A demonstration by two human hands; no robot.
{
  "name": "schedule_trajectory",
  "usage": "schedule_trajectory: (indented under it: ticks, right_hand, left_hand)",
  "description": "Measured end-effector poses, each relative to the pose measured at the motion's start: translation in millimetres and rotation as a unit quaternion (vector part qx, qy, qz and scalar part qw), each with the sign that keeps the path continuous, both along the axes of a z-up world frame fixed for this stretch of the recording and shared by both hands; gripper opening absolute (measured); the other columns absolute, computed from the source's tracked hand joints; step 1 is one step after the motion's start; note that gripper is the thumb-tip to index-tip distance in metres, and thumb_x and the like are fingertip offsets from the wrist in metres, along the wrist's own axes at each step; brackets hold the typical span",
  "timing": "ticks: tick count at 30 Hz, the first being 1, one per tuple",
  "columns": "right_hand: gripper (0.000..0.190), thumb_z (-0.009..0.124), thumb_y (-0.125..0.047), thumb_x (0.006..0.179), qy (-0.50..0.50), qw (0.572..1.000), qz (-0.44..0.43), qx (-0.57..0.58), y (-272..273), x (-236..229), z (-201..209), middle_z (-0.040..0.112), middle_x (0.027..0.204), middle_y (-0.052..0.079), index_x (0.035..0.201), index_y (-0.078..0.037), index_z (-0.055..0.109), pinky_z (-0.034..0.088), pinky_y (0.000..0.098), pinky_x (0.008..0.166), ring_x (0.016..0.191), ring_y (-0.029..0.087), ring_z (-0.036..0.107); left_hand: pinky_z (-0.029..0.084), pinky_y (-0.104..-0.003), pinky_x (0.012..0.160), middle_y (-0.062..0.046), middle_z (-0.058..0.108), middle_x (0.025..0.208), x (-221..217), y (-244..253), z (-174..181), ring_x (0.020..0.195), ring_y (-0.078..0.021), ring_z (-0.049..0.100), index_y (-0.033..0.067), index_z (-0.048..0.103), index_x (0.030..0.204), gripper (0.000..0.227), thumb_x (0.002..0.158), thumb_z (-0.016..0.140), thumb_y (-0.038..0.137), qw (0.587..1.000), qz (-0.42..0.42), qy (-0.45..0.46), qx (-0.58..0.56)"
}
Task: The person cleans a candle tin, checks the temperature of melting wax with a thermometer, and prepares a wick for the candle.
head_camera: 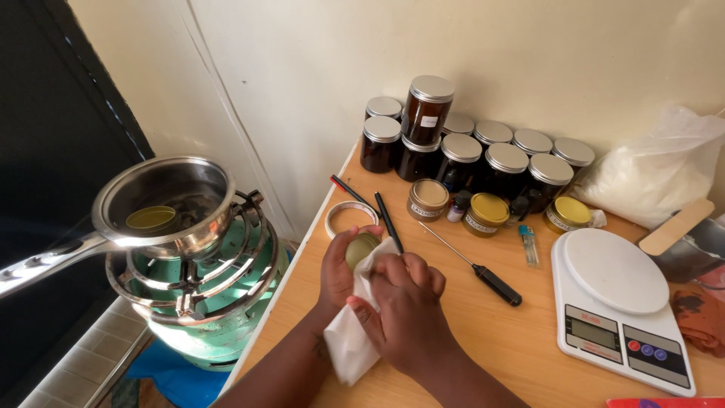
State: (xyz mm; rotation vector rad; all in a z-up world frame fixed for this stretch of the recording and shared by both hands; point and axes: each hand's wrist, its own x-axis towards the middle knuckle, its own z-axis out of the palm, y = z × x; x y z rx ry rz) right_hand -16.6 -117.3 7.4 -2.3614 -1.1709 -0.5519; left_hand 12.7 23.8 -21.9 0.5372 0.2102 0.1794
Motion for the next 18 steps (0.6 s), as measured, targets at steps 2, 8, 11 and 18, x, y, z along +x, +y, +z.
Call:
schedule_trajectory:
  ticks: [2, 8, 11, 18]
  right_hand:
    - [0.065, 0.027, -0.058, 0.110, 0.051, 0.998, 0.034, 0.030, -2, 1, 7, 0.062, 0.123, 0.001, 0.111, -0.013, 0.074, 0.032, 0.0498, 0.089, 0.117, 0.032, 0.049]
    - [0.080, 0.017, -0.066, 0.108, 0.186, 0.972, 0.089, 0.116, -7, 5, -5, 0.061, 0.139, -0.001, 0.112, -0.017, 0.080, 0.027, 0.0445, 0.102, 0.130, 0.027, 0.042]
    - [0.084, 0.015, -0.072, 0.105, 0.108, 0.991, 0.066, 0.038, -8, 9, -17, 0.047, 0.153, 0.006, 0.129, -0.012, 0.069, 0.034, 0.0548, 0.099, 0.136, 0.034, 0.038]
    - [0.095, 0.022, -0.087, 0.097, -0.049, 0.991, -0.104, -0.065, -1, -1, -1, 0.054, 0.129, 0.004, 0.131, -0.008, 0.062, 0.045, 0.0473, 0.076, 0.120, 0.028, 0.051]
  left_hand:
    - [0.050, -0.035, 0.064, -0.012, 0.069, 0.087, 9, 8, -15, 0.068, -0.0253, 0.063, 0.0007, 0.076, 0.101, 0.034, 0.094, 0.069, 0.034, 0.999, -0.001, -0.018, -0.030]
    - [0.046, -0.042, 0.058, -0.009, 0.054, 0.061, -4, -4, 6, 0.057, -0.0295, 0.057, 0.0082, 0.074, 0.098, 0.039, 0.090, 0.072, 0.046, 0.987, -0.107, 0.037, -0.115]
    - [0.046, -0.043, 0.068, -0.009, 0.057, 0.065, -4, -11, 9, 0.064, -0.0284, 0.059, 0.0107, 0.072, 0.099, 0.038, 0.092, 0.069, 0.048, 0.977, -0.170, 0.018, -0.125]
    - [0.051, -0.040, 0.076, -0.011, 0.063, 0.077, -18, -15, 31, 0.078, -0.0274, 0.064, 0.0079, 0.075, 0.101, 0.040, 0.094, 0.068, 0.046, 0.994, -0.097, 0.018, -0.049]
